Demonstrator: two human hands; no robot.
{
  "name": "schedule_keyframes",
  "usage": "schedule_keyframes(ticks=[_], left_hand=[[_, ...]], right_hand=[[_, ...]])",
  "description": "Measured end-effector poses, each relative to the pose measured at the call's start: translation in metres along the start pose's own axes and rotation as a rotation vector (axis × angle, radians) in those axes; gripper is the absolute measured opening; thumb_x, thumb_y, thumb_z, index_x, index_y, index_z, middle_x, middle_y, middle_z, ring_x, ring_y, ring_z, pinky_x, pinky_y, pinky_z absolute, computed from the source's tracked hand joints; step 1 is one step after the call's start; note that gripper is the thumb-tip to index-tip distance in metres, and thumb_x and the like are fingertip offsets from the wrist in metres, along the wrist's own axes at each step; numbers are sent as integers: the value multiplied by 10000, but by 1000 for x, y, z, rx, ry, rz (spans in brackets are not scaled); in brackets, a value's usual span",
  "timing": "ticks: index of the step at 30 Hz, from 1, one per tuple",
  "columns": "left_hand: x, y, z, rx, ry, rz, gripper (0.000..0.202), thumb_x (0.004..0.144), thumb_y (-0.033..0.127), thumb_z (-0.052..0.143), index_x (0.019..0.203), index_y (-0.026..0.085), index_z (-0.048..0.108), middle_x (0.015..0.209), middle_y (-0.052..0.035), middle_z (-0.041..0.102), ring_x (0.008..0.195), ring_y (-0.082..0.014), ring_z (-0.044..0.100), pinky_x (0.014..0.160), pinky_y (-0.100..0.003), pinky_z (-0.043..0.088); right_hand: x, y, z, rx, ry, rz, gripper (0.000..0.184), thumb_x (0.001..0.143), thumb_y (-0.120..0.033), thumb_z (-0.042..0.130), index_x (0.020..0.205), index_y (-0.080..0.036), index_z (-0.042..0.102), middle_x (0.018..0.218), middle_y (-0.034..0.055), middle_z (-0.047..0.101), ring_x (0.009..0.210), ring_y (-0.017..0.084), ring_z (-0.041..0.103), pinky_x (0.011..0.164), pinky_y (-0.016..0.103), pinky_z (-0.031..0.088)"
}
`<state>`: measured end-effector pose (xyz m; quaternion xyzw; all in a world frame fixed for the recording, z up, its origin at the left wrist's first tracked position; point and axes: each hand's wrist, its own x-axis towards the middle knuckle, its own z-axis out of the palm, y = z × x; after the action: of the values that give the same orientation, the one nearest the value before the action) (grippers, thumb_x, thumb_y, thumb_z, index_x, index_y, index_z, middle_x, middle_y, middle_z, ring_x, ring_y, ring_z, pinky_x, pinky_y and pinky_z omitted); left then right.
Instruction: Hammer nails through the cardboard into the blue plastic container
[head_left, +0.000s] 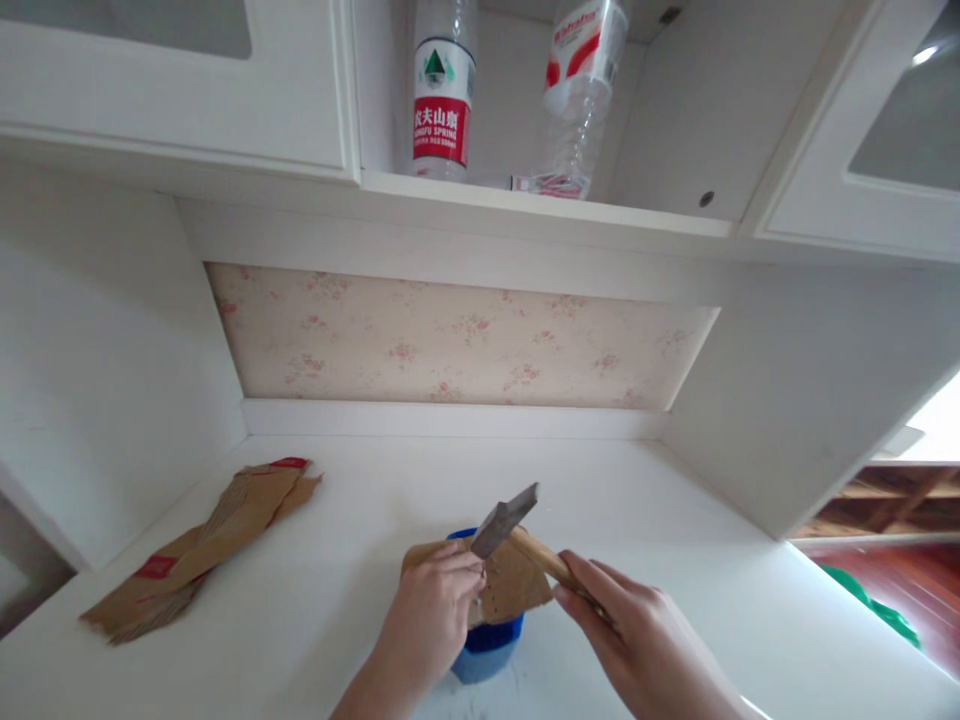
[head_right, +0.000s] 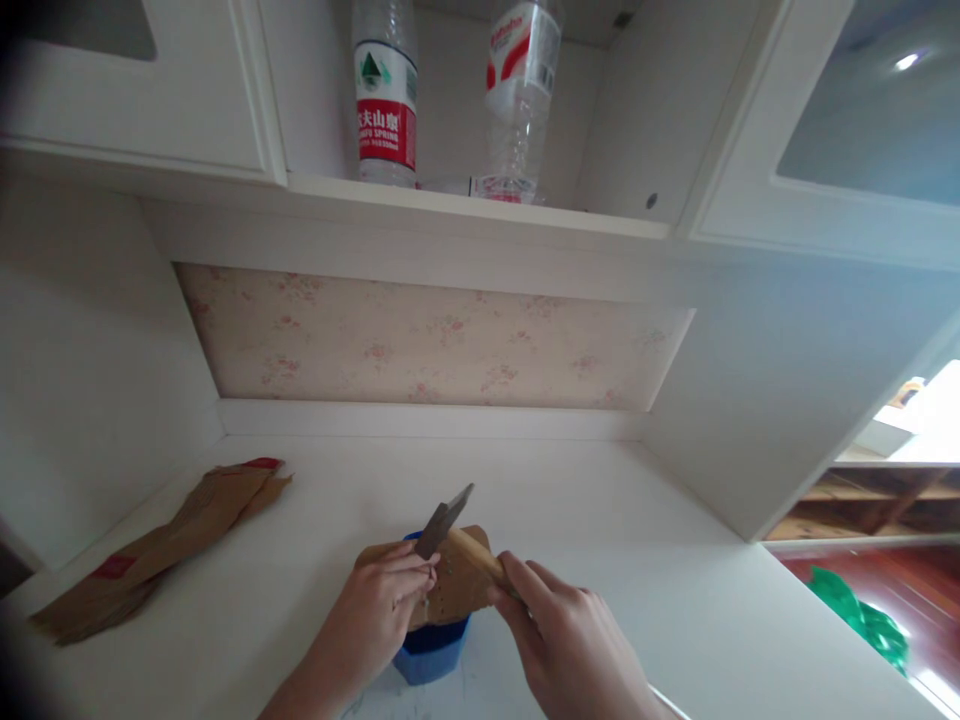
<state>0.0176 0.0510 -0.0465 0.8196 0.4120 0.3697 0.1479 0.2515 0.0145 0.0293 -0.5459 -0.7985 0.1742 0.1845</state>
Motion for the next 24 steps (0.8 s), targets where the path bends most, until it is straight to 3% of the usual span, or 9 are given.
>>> schedule_keyframes(ticks=[4,7,12,16,20,24], left_hand=[[0,0,0,39,10,-7,344,911,48,459,660,201,638,728,-3,704,784,-182,691,939,-348,517],[0,0,0,33,9,7,341,914,44,454,668,200,631,750,-8,705,790,-178,683,885,-321,535],[0,-1,1,37,18,10,344,919,50,457,664,199,635,728,-2,704,751,-169,684,944,-346,518],[1,-1,2,-2,13,16,330,915,37,459,710,195,665,785,-4,732,795,-167,697,974,-344,501],[0,-2,3,24,32,-4,331,901,41,482,662,198,649,727,-8,709,769,-182,681,927,-354,517],[0,0,1,27,59,30,357,910,45,454,705,218,689,727,-11,713,756,-176,676,870,-315,540]], right_hand=[[-2,5,5,-93,-43,16,332,1018,-502,286,1085,-322,557,932,4,724,759,216,712,664,340,487],[-3,9,7,-34,31,-11,312,1022,-479,310,1132,-315,551,949,4,730,755,195,715,676,320,509],[-5,13,6,-128,18,-43,295,1021,-457,340,1138,-315,572,958,13,760,770,210,750,644,309,527],[-6,11,6,-95,105,-90,292,1025,-434,350,1197,-305,548,990,19,765,784,201,760,654,294,557],[-6,8,7,-250,40,-85,333,1027,-438,318,1190,-298,572,934,15,769,764,236,773,623,334,587],[-5,8,10,-206,139,-147,312,1026,-408,354,1207,-285,576,940,22,780,729,191,773,612,262,587]])
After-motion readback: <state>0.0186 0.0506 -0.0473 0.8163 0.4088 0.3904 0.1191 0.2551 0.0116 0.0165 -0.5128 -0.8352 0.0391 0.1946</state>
